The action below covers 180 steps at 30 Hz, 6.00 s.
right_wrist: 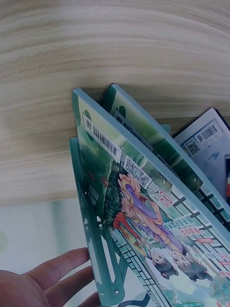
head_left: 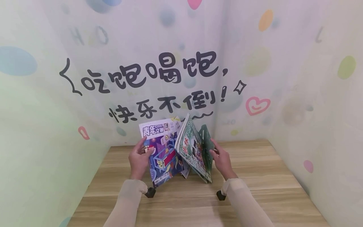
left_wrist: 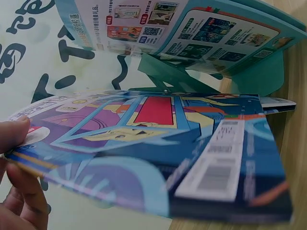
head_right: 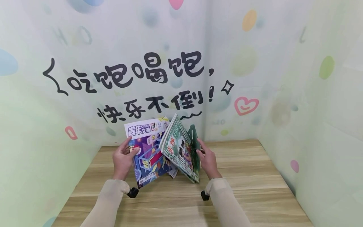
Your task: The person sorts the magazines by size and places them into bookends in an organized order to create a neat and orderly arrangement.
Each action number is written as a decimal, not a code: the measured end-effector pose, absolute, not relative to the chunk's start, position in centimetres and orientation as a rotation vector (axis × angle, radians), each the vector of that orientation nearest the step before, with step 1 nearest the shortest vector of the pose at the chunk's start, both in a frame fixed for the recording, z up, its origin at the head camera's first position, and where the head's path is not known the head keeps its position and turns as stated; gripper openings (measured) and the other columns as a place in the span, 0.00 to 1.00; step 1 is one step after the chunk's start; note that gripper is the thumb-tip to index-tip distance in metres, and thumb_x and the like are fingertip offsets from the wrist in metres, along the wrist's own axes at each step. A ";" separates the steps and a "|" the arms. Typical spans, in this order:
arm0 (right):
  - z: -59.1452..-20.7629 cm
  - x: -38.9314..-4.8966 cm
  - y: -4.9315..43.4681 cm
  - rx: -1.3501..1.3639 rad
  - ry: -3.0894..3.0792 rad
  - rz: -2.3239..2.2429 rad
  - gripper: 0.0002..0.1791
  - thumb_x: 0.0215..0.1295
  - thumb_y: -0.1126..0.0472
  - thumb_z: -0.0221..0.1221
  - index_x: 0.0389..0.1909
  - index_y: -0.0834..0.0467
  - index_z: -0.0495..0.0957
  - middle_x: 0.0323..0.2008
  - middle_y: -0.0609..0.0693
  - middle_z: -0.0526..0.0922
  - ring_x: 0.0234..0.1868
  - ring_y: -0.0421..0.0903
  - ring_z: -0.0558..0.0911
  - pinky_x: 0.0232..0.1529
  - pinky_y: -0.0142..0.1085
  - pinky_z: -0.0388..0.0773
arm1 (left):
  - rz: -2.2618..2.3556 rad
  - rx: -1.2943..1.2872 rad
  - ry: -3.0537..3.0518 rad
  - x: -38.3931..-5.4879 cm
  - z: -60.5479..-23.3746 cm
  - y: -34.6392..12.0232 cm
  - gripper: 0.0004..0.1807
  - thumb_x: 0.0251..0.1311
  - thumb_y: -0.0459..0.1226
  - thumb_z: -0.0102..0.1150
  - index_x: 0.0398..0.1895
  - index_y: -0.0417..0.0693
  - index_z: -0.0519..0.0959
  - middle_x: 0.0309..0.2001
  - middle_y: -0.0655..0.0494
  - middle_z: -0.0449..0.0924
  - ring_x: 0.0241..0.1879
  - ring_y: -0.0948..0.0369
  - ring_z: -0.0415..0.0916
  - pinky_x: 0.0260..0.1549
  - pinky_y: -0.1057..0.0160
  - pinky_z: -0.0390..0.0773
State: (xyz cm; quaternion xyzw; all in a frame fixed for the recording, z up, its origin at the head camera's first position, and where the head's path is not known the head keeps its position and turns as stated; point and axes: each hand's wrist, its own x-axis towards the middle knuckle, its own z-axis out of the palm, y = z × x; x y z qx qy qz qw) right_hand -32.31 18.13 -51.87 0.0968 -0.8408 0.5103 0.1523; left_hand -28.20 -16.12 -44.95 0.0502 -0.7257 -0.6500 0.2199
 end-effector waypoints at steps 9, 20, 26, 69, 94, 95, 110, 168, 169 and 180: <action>-51.8 -32.2 18.1 0.266 -2.416 1.463 0.30 0.72 0.63 0.54 0.72 0.42 0.63 0.67 0.57 0.68 0.55 0.63 0.78 0.46 0.54 0.81 | -1.789 0.055 -2.057 -27.8 -44.7 -15.9 0.30 0.56 0.33 0.68 0.63 0.61 0.76 0.51 0.44 0.82 0.41 0.50 0.81 0.30 0.61 0.85; -51.6 -32.2 18.1 0.259 -2.427 1.472 0.30 0.72 0.63 0.54 0.72 0.43 0.63 0.68 0.56 0.67 0.55 0.63 0.78 0.46 0.53 0.81 | -1.794 0.016 -2.037 -27.9 -44.8 -15.5 0.31 0.57 0.34 0.68 0.64 0.65 0.74 0.52 0.46 0.81 0.39 0.52 0.82 0.28 0.51 0.85; -51.7 -32.2 18.1 0.261 -2.420 1.477 0.30 0.72 0.63 0.54 0.72 0.44 0.63 0.68 0.57 0.68 0.55 0.63 0.78 0.46 0.53 0.82 | -1.774 0.025 -2.021 -28.1 -45.1 -14.9 0.31 0.58 0.34 0.67 0.64 0.67 0.74 0.48 0.44 0.83 0.40 0.52 0.82 0.29 0.51 0.85; -51.7 -32.2 18.1 0.258 -2.406 1.493 0.29 0.71 0.64 0.54 0.71 0.45 0.64 0.67 0.58 0.69 0.55 0.63 0.78 0.44 0.50 0.83 | -1.445 -0.088 -1.979 -28.8 -47.3 -10.7 0.32 0.58 0.32 0.66 0.66 0.63 0.73 0.38 0.43 0.84 0.32 0.51 0.83 0.24 0.66 0.84; -51.7 -32.2 18.0 0.240 -2.416 1.503 0.30 0.72 0.63 0.54 0.72 0.42 0.64 0.66 0.59 0.70 0.55 0.62 0.78 0.44 0.48 0.83 | -1.287 -0.247 -2.043 -29.3 -49.8 -9.2 0.33 0.59 0.28 0.64 0.69 0.53 0.70 0.40 0.43 0.81 0.32 0.55 0.79 0.23 0.70 0.82; -51.7 -32.2 18.0 0.241 -2.417 1.502 0.30 0.72 0.63 0.54 0.72 0.42 0.64 0.66 0.59 0.70 0.55 0.62 0.78 0.44 0.48 0.83 | -1.269 -0.254 -2.038 -29.4 -49.9 -9.2 0.33 0.59 0.28 0.64 0.68 0.52 0.70 0.40 0.44 0.81 0.34 0.55 0.79 0.23 0.69 0.82; -51.6 -32.2 18.0 0.245 -2.423 1.478 0.30 0.72 0.63 0.54 0.72 0.44 0.64 0.65 0.61 0.70 0.55 0.62 0.78 0.45 0.51 0.82 | -1.120 -0.227 -2.017 -29.4 -51.1 -7.7 0.34 0.57 0.25 0.64 0.68 0.47 0.70 0.57 0.44 0.77 0.52 0.48 0.77 0.50 0.57 0.79; -51.7 -32.2 18.1 0.287 -2.424 1.423 0.30 0.71 0.64 0.56 0.72 0.45 0.64 0.66 0.59 0.70 0.53 0.63 0.79 0.47 0.55 0.80 | -1.113 -0.105 -2.130 -28.5 -52.6 -6.4 0.17 0.54 0.21 0.64 0.47 0.42 0.80 0.43 0.52 0.74 0.39 0.55 0.78 0.37 0.60 0.83; -51.6 -32.2 18.1 0.289 -2.426 1.418 0.30 0.71 0.64 0.56 0.72 0.45 0.64 0.65 0.60 0.70 0.53 0.63 0.79 0.47 0.55 0.80 | -1.117 -0.105 -2.128 -28.5 -52.6 -6.5 0.17 0.53 0.21 0.64 0.46 0.43 0.80 0.43 0.51 0.74 0.38 0.55 0.78 0.36 0.60 0.84; -51.4 -32.2 17.9 0.313 -2.418 1.383 0.30 0.69 0.65 0.57 0.71 0.49 0.64 0.65 0.60 0.71 0.52 0.64 0.80 0.46 0.56 0.80 | -1.185 -0.210 -2.000 -28.3 -52.7 -7.4 0.15 0.56 0.23 0.62 0.47 0.40 0.79 0.42 0.49 0.75 0.35 0.58 0.78 0.32 0.65 0.84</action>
